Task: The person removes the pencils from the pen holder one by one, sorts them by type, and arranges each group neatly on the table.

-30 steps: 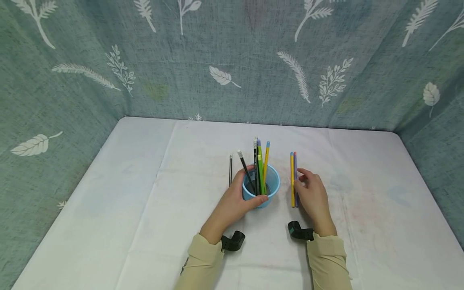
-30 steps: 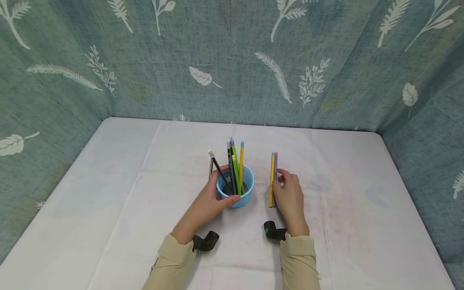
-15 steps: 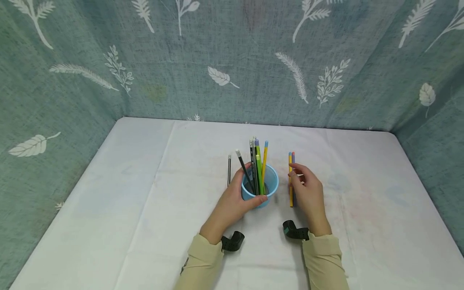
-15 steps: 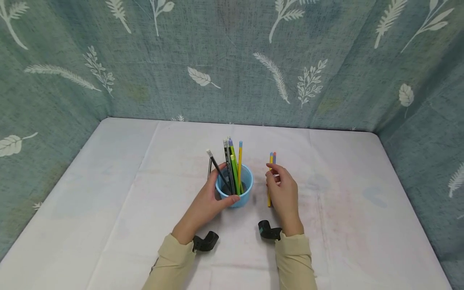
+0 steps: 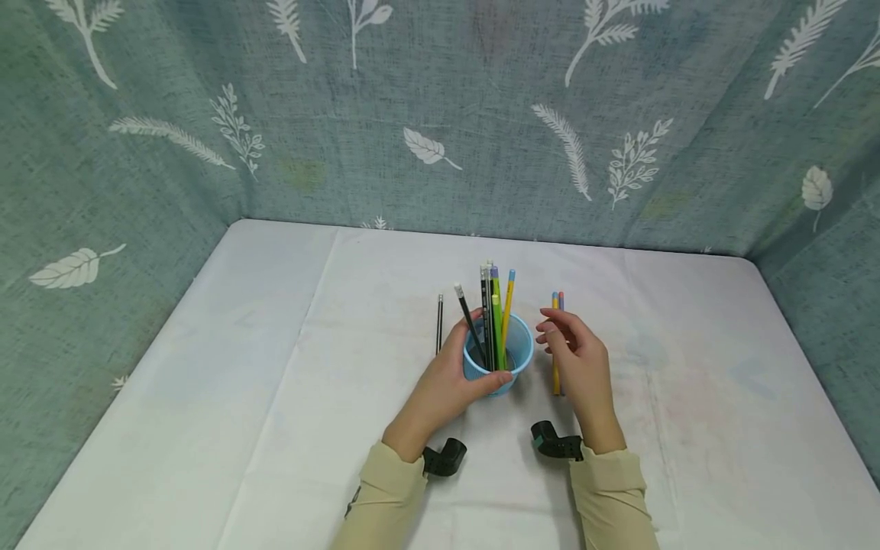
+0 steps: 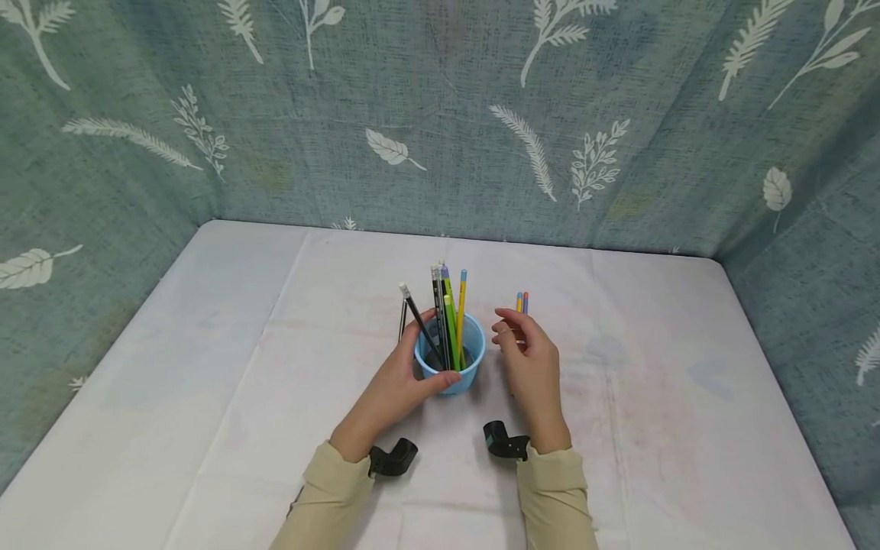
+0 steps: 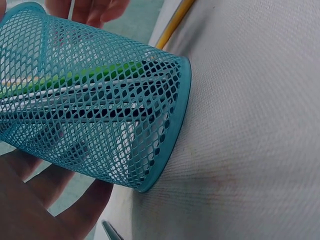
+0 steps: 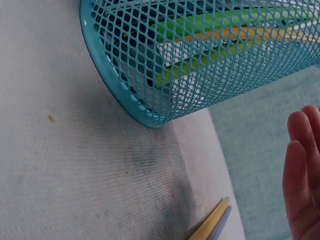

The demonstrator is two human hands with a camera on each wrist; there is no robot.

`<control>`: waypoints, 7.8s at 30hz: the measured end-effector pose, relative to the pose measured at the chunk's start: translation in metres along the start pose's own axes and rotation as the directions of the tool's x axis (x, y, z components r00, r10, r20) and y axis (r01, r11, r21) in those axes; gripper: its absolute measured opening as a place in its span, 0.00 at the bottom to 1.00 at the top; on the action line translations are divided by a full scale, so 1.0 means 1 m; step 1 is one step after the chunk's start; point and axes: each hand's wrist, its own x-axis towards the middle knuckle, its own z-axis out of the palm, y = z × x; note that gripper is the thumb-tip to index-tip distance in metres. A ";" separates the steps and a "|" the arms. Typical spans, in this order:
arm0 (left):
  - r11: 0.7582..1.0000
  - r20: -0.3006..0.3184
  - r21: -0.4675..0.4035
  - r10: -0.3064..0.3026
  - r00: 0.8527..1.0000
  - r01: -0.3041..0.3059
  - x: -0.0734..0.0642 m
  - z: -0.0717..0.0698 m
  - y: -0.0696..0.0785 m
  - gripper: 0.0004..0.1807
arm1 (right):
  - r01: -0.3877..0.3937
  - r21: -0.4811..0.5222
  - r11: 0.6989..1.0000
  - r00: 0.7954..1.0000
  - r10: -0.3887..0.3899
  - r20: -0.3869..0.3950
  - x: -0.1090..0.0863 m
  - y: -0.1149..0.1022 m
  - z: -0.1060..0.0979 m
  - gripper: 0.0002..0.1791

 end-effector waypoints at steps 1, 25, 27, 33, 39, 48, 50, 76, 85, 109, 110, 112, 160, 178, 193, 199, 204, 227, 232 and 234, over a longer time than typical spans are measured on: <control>1.000 0.001 0.002 0.001 1.000 -0.001 0.000 0.000 0.000 0.48 | 0.008 0.004 1.000 1.000 -0.008 0.007 0.000 -0.002 0.000 0.16; 0.977 -0.049 -0.101 0.183 0.982 -0.187 0.003 0.000 -0.009 0.26 | -0.024 0.036 0.999 0.904 0.007 0.428 -0.022 -0.080 -0.007 0.26; 0.970 -0.079 -0.113 0.206 0.975 -0.214 0.004 0.000 -0.010 0.24 | -0.040 0.037 0.998 0.904 0.020 0.427 -0.021 -0.080 -0.005 0.25; 0.968 -0.122 -0.102 0.216 0.969 -0.229 0.006 0.000 -0.010 0.22 | -0.063 0.026 0.998 0.904 0.046 0.425 -0.021 -0.081 -0.002 0.27; 0.966 -0.207 -0.050 0.240 0.948 -0.255 0.005 0.000 -0.009 0.17 | -0.052 0.015 0.999 0.907 0.041 0.420 -0.021 -0.080 -0.001 0.28; 0.967 -0.246 -0.086 0.212 0.946 -0.239 0.002 -0.004 0.001 0.12 | -0.057 0.017 0.998 0.906 0.044 0.421 -0.020 -0.082 -0.002 0.27; 0.963 -0.258 -0.089 0.224 0.940 -0.254 0.004 -0.003 -0.005 0.11 | -0.071 0.012 0.997 0.904 0.059 0.424 -0.021 -0.082 -0.002 0.27; 0.902 -0.393 -0.366 0.074 0.916 -0.230 -0.008 -0.030 0.023 0.13 | -0.091 0.042 0.995 0.897 0.063 0.438 -0.018 -0.080 -0.002 0.28; 0.887 -0.427 -0.354 0.128 0.895 -0.296 -0.003 -0.030 0.010 0.15 | -0.091 0.037 0.995 0.895 0.066 0.441 -0.020 -0.083 -0.002 0.28; 0.796 -0.434 -0.546 -0.002 0.901 -0.261 -0.005 -0.036 0.013 0.20 | -0.065 0.050 0.997 0.897 0.037 0.441 -0.020 -0.080 0.000 0.29; 0.774 -0.427 -0.577 -0.016 0.904 -0.259 -0.005 -0.037 0.013 0.21 | -0.065 0.047 0.997 0.897 0.038 0.440 -0.020 -0.080 0.000 0.29; 0.721 -0.416 -0.642 -0.041 0.908 -0.261 -0.005 -0.039 0.013 0.21 | -0.062 0.045 0.997 0.898 0.036 0.440 -0.019 -0.080 -0.001 0.29; 0.949 -0.279 0.247 -0.126 0.952 0.198 0.007 -0.024 -0.024 0.38 | -0.062 0.073 0.995 0.897 0.023 0.441 -0.017 -0.078 -0.002 0.25; 0.843 -0.201 0.499 -0.114 0.973 0.202 0.000 -0.019 -0.022 0.27 | -0.077 0.091 0.993 0.893 0.028 0.450 -0.018 -0.078 -0.002 0.26; 0.827 -0.211 0.504 -0.161 0.964 0.249 0.000 -0.016 -0.022 0.29 | -0.071 0.072 0.995 0.893 0.031 0.449 -0.017 -0.078 -0.004 0.25; 0.829 -0.233 0.494 -0.162 0.959 0.260 0.001 -0.018 -0.020 0.27 | -0.066 0.078 0.995 0.893 0.023 0.450 -0.017 -0.078 -0.004 0.25; 0.868 -0.221 0.469 -0.065 0.973 0.164 0.001 -0.021 -0.012 0.24 | -0.058 0.076 0.995 0.893 0.018 0.450 -0.017 -0.078 -0.004 0.25; 0.967 -0.160 0.208 0.185 0.970 -0.150 0.002 -0.021 -0.006 0.23 | -0.071 0.074 0.995 0.894 0.031 0.447 -0.017 -0.079 -0.002 0.25; 0.976 -0.100 0.114 0.196 0.975 -0.185 0.002 -0.021 -0.007 0.30 | -0.070 0.075 0.995 0.893 0.029 0.448 -0.017 -0.083 -0.003 0.25; 0.979 -0.060 0.085 0.190 0.980 -0.185 0.002 -0.021 -0.006 0.34 | -0.072 0.076 0.995 0.894 0.030 0.447 -0.017 -0.082 -0.004 0.25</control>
